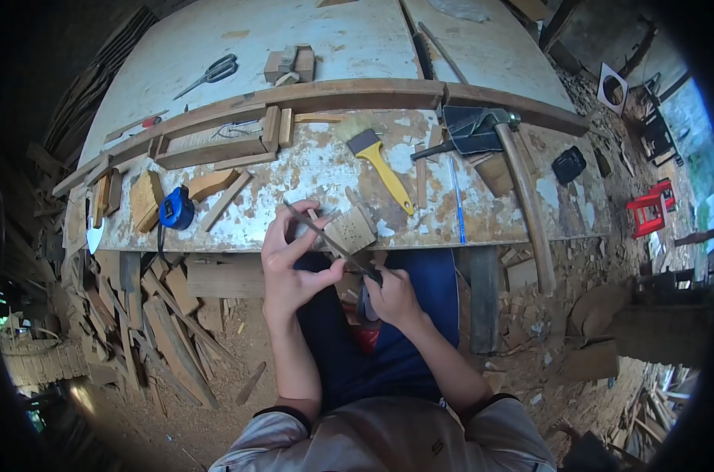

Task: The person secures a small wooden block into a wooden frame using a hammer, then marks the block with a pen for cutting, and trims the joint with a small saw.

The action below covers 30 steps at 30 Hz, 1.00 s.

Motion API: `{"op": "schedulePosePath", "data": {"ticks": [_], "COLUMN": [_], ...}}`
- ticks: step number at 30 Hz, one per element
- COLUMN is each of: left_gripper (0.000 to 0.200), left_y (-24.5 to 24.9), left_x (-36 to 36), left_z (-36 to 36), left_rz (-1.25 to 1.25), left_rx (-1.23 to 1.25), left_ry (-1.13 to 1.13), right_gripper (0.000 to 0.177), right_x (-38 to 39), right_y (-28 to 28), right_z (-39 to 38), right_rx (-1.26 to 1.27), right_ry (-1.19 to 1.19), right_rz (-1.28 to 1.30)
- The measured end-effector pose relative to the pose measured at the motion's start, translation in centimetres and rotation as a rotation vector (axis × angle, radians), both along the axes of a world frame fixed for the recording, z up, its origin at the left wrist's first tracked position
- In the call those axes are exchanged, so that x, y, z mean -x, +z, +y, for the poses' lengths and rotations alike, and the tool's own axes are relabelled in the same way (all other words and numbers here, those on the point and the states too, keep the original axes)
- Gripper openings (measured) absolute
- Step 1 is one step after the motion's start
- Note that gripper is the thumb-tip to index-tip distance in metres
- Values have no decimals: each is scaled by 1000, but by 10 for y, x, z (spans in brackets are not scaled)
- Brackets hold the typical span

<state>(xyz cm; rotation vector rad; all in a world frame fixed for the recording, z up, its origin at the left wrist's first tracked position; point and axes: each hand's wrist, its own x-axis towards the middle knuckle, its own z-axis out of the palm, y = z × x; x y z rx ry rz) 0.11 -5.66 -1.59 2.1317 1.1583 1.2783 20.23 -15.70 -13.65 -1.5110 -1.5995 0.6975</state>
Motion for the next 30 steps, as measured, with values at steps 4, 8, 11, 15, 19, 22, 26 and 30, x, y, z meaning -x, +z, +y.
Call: {"op": "schedulePosePath", "data": {"ticks": [4, 8, 11, 15, 19, 22, 26, 30], "left_gripper": [61, 60, 59, 59, 59, 59, 59, 60], "left_y": [-2, 2, 0, 4, 2, 0, 2, 1], "left_x": [1, -1, 2, 1, 2, 2, 2, 1], "left_z": [3, 0, 3, 0, 3, 3, 4, 5], "left_rz": [-33, -28, -37, -34, -33, -38, -17, -23], "left_rx": [-41, -8, -48, -2, -64, -52, -60, -48], "left_ry": [-24, -4, -35, -8, -35, -38, -47, -29], "right_gripper": [27, 30, 31, 31, 27, 26, 29, 30], "right_x": [-15, -10, -17, -15, -19, -9, -9, -11], "right_y": [-51, 16, -42, -2, -41, 10, -15, -2], "right_z": [0, 6, 3, 1, -1, 2, 1, -3], "right_rx": [-1, 66, -31, 45, 15, 43, 34, 52], "right_ry": [-22, -2, 15, 36, 12, 47, -6, -31], "right_rz": [30, 38, 0, 7, 41, 44, 12, 0]}}
